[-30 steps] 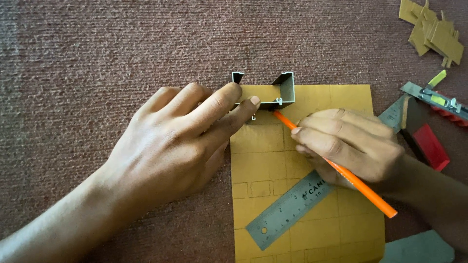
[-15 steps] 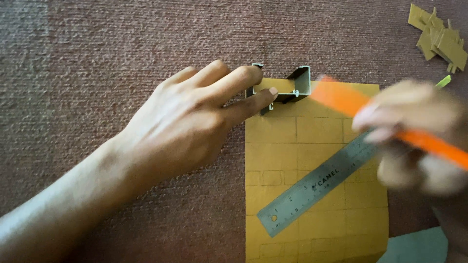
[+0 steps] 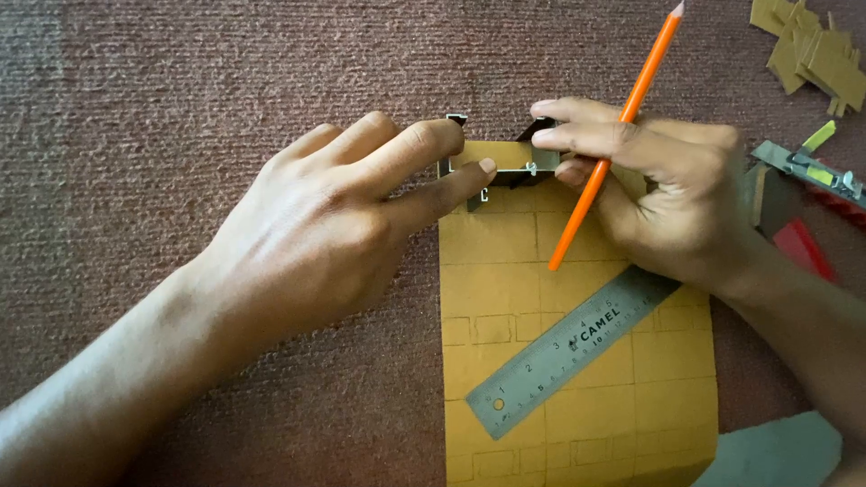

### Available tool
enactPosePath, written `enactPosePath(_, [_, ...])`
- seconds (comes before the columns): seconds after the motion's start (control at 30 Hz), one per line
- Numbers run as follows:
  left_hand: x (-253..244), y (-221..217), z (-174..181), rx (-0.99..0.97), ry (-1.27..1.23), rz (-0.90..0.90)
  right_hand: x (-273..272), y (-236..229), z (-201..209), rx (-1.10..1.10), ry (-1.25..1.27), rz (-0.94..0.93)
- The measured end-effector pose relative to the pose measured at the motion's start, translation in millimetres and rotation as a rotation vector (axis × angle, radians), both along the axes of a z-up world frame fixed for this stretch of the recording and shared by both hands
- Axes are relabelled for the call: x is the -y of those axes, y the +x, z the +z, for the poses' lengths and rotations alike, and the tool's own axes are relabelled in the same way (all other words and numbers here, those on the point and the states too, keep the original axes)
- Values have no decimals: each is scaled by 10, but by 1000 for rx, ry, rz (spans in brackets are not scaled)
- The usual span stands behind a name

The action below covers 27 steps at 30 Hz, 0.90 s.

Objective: A person uses a ruler, pencil, and a metal bracket to mark layout lines on a piece of cardboard.

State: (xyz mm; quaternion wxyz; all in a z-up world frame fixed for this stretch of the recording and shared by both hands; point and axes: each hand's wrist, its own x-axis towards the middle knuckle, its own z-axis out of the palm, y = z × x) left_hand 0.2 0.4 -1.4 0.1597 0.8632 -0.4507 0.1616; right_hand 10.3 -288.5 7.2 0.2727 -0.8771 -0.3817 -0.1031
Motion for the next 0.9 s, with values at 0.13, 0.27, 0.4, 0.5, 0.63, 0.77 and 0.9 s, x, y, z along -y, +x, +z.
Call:
enactPosePath(0.13, [4,3,8,16,3,4,26,-5,24,-7,4,3])
enactPosePath(0.27, [-10,8,3,7,-5,-4,124,-75,116,-31,33,-55])
enactPosePath(0.4, [-25,24,-21,28,9,-12,502,-159,64,43,127,-266])
enactPosePath(0.5, [-42,49,-40,25,-27,-39,472,-208,16,80,228,-76])
enactPosePath(0.63, [-57,77,-42,12,-5,-43,-260,-102,539,-215,107,393])
enactPosePath(0.77, [-74,104,-56,-30,-51,-81,-627,-93,673,23,-196,416])
enactPosePath(0.9, [-76,120,-82,-84,-151,-140,-694,35,533,209,-446,433])
